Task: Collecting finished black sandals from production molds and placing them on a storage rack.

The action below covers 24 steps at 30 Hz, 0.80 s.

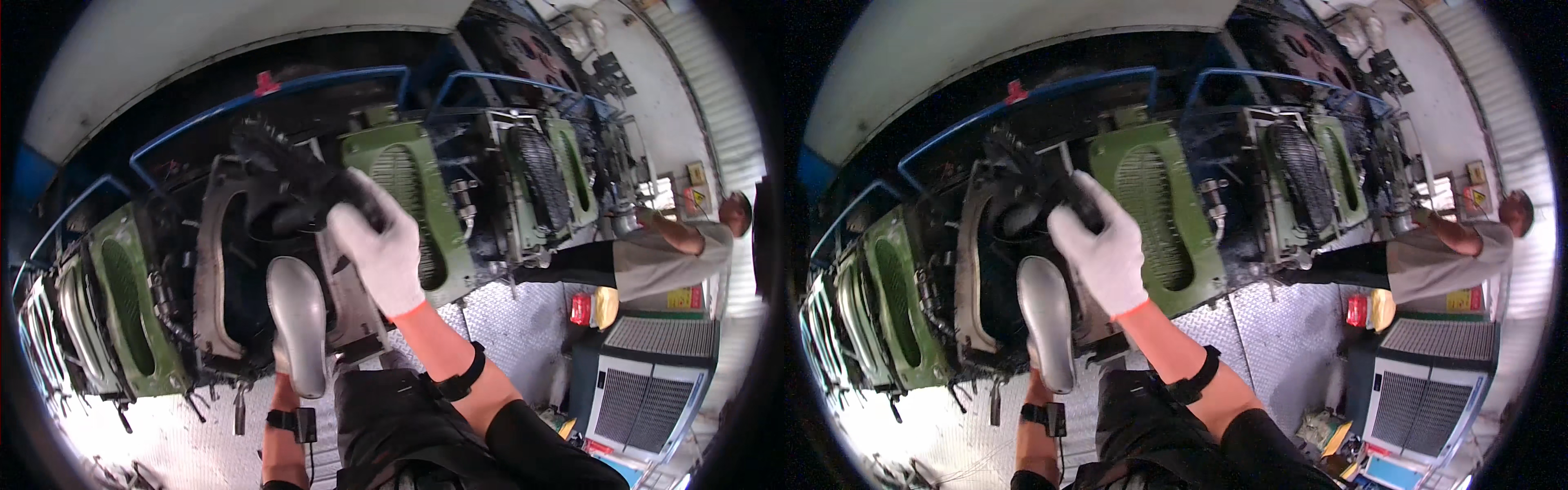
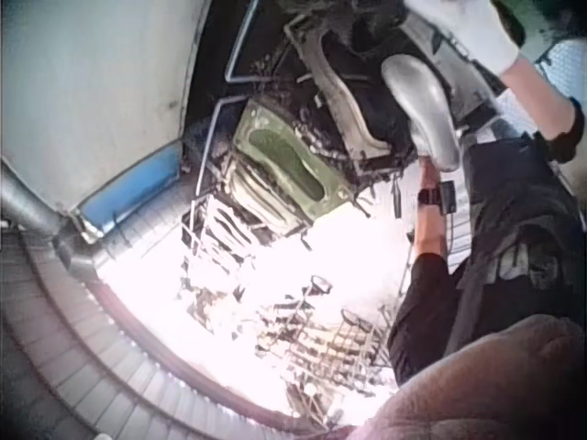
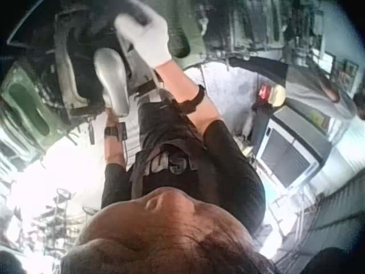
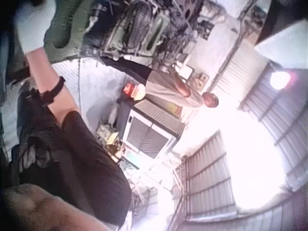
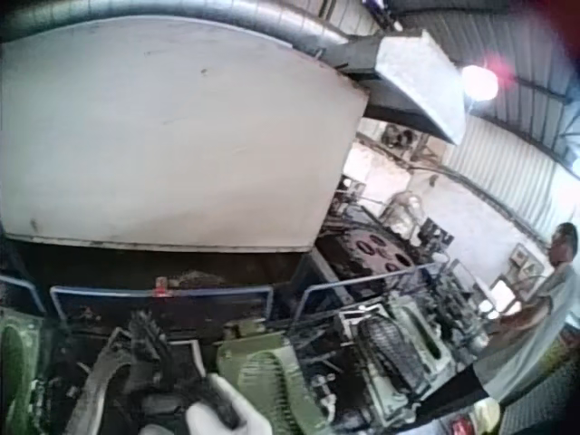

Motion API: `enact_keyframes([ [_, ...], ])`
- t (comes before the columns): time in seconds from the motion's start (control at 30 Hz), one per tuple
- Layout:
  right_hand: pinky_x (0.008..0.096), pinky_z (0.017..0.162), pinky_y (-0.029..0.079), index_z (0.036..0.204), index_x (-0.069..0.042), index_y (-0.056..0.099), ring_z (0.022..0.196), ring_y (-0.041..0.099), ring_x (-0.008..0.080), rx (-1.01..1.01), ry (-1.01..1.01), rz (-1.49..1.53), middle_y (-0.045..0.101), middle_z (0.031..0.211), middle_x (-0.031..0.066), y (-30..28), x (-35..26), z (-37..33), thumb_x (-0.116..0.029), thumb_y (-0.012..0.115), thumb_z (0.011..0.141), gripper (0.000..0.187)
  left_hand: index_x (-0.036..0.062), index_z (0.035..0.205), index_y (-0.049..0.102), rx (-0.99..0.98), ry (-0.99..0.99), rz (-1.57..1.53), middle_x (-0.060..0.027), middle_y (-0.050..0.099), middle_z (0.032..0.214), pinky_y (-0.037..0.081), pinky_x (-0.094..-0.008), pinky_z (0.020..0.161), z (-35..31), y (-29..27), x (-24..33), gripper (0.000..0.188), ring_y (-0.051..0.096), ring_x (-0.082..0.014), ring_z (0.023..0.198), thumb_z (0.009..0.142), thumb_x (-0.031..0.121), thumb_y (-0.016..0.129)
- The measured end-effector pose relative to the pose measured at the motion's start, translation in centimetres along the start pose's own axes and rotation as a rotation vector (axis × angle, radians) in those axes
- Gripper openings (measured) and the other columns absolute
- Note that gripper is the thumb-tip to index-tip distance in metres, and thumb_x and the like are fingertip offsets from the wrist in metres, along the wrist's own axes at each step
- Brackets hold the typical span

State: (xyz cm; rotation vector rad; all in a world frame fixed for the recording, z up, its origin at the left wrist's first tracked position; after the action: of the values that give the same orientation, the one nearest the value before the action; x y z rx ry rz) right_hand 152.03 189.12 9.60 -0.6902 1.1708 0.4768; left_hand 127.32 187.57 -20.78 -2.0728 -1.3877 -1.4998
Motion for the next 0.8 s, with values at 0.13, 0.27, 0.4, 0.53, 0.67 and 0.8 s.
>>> enact_keyframes([
  [0.13,0.0496,0.098,0.049,0.131,0.0,0.049,0.114,0.059,0.0295,0.166,0.542,1.029,0.058,0.127,0.0163,-4.1,3.2,-1.9,-0.026,0.055,0.095,0.045,0.0034,0.134,0.051,0.009,-0.026,-0.046,-0.0081,0.061,0.121,0.046,-0.0304,0.095,-2.3,-2.5,1.3,0.045,0.056,-0.0168,0.111,0.101,0.034,0.046],
  [0.27,0.0542,0.103,0.044,0.134,0.001,0.045,0.124,0.052,0.0324,0.157,0.561,0.937,0.053,0.135,0.016,-11.4,3.8,-5.8,-0.037,0.043,0.098,0.052,0.0038,0.133,0.051,0.033,-0.01,-0.128,-0.007,0.061,0.121,0.047,-0.0299,0.094,-0.2,-3.0,3.3,0.045,0.056,-0.0151,0.11,0.101,0.035,0.046],
  [0.4,0.0644,0.102,0.04,0.134,-0.008,0.046,0.124,0.049,0.0402,0.468,0.629,1.171,0.051,0.136,0.0148,-21.8,5.0,-7.9,-0.044,0.05,0.093,0.055,0.0042,0.133,0.052,0.137,-0.023,-0.356,-0.0059,0.061,0.12,0.047,-0.0294,0.094,1.8,-3.0,5.1,0.045,0.056,-0.0134,0.11,0.101,0.036,0.046],
  [0.53,0.0521,0.097,0.051,0.13,-0.003,0.048,0.121,0.051,0.0394,0.64,0.414,1.211,0.051,0.133,0.0169,-34.7,8.8,-7.5,-0.046,0.053,0.092,0.058,-0.0003,0.13,0.051,0.575,0.191,0.442,-0.0094,0.061,0.113,0.05,-0.0324,0.089,-3.8,-0.3,5.4,0.047,0.059,-0.0193,0.101,0.101,0.037,0.048],
  [0.67,0.0489,0.096,0.053,0.125,-0.004,0.056,0.117,0.056,0.0354,0.737,0.285,1.307,0.059,0.126,0.0138,-45.3,15.0,-5.2,-0.044,0.056,0.09,0.053,0.0001,0.12,0.053,0.142,-0.168,-0.327,-0.0102,0.063,0.098,0.051,-0.0386,0.086,-14.5,2.8,-3.8,0.05,0.061,-0.0206,0.094,0.1,0.045,0.046],
  [0.8,0.0496,0.091,0.055,0.118,-0.005,0.06,0.107,0.062,0.0353,0.833,0.407,1.301,0.064,0.119,0.0123,-52.1,23.7,-5.0,-0.04,0.058,0.089,0.046,-0.0028,0.126,0.05,-0.103,-0.608,-0.412,-0.014,0.065,0.106,0.049,-0.0442,0.092,-16.0,21.5,-5.5,0.045,0.062,-0.0255,0.105,0.101,0.034,0.045],
])
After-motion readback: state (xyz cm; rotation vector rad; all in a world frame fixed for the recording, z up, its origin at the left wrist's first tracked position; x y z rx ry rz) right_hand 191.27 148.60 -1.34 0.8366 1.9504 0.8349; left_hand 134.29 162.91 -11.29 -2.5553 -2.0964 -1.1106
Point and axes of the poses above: each hand's wrist, its own z-axis towards the middle knuckle, its own y-axis out of the palm, x = y × z, the point moved 4 cm from there along z, towards the middle knuckle
